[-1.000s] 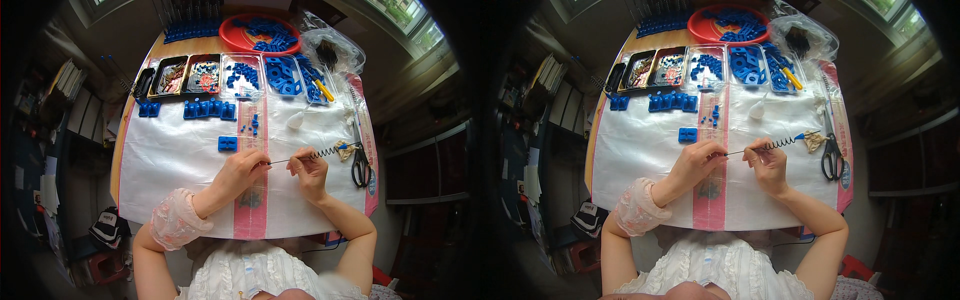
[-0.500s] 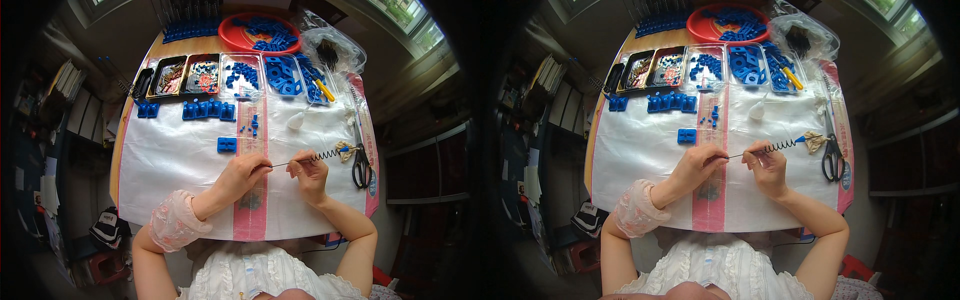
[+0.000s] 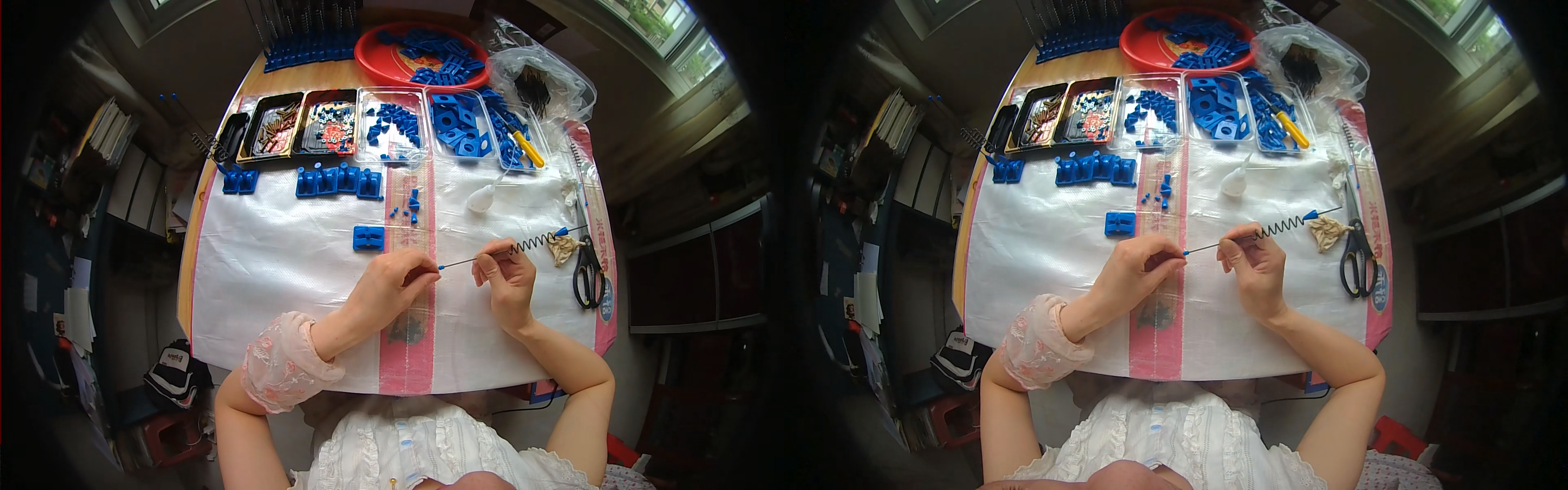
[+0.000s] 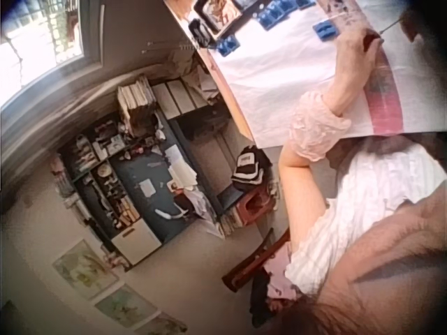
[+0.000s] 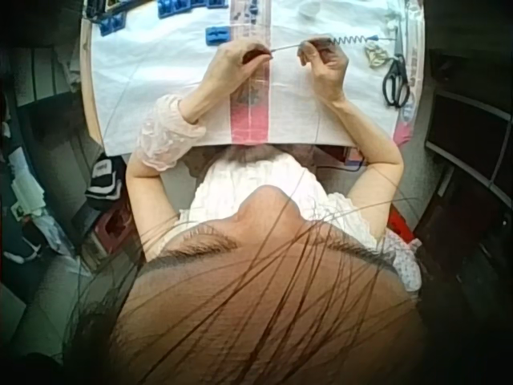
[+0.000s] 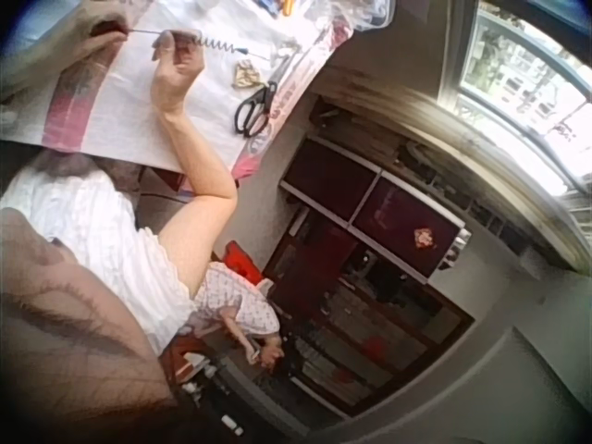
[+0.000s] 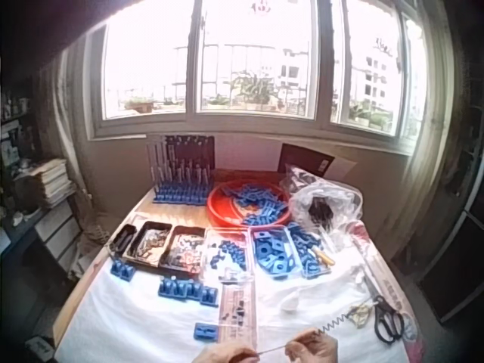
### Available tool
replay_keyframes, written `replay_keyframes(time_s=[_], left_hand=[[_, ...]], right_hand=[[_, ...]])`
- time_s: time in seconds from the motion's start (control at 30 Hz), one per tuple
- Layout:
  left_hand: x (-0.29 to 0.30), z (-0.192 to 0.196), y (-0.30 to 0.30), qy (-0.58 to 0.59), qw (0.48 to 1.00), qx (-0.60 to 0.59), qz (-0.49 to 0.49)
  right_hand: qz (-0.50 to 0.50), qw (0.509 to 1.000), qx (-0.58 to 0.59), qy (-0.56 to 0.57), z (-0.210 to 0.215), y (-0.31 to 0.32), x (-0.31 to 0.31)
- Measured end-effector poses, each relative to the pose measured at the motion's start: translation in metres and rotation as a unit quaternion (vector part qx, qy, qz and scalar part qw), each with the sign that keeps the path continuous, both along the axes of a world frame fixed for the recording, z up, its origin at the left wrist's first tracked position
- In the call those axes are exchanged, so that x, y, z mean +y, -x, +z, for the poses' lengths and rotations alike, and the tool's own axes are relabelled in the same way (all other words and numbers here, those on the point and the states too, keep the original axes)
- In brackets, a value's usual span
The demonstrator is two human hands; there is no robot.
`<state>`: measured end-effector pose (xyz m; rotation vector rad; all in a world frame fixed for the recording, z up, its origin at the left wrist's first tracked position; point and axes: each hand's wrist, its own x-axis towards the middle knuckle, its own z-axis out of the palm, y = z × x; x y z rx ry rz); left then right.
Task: Assembling small blue plastic components and metal springs on a workbench.
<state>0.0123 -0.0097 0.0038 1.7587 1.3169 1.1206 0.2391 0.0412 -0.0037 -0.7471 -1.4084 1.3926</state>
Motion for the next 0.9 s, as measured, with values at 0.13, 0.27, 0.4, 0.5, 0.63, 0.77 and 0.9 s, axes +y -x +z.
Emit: replay_keyframes(time_s=[0.13,0.27,0.4,0.5,0.63,0.77,0.9], left_hand=[[-0.0002,0.0086,-0.0024,0.048,0.998,-0.046,-0.002],[0.0014,0.0022,0.0021,0.012,0.999,-0.025,-0.016],[0.0009,0.0042,0.0032,0.016,1.0,-0.021,-0.012],[0.001,0.0053,0.0038,0.012,1.0,-0.014,-0.012],[-0.0008,0.0041,0.0024,0.016,0.999,-0.032,-0.016],[-0.0009,0.0058,0.0028,0.034,0.999,-0.037,-0.016],[-0.0001,0.0058,0.0016,0.057,0.997,-0.048,-0.012]], right_hand=[[0.01,1.0,-0.006,-0.007,-0.0019,0.0007,-0.0011],[0.025,1.0,-0.001,-0.019,-0.0033,0.0019,-0.0022],[0.035,0.998,-0.025,-0.046,-0.0051,0.0011,-0.0036],[0.042,0.996,-0.046,-0.069,-0.0016,0.0004,-0.0058],[0.043,0.992,-0.064,-0.097,0.0007,-0.0001,-0.0056],[0.041,0.992,-0.062,-0.099,0.0001,0.0005,-0.005],[0.028,0.997,-0.042,-0.066,-0.0028,0.0003,-0.0045]])
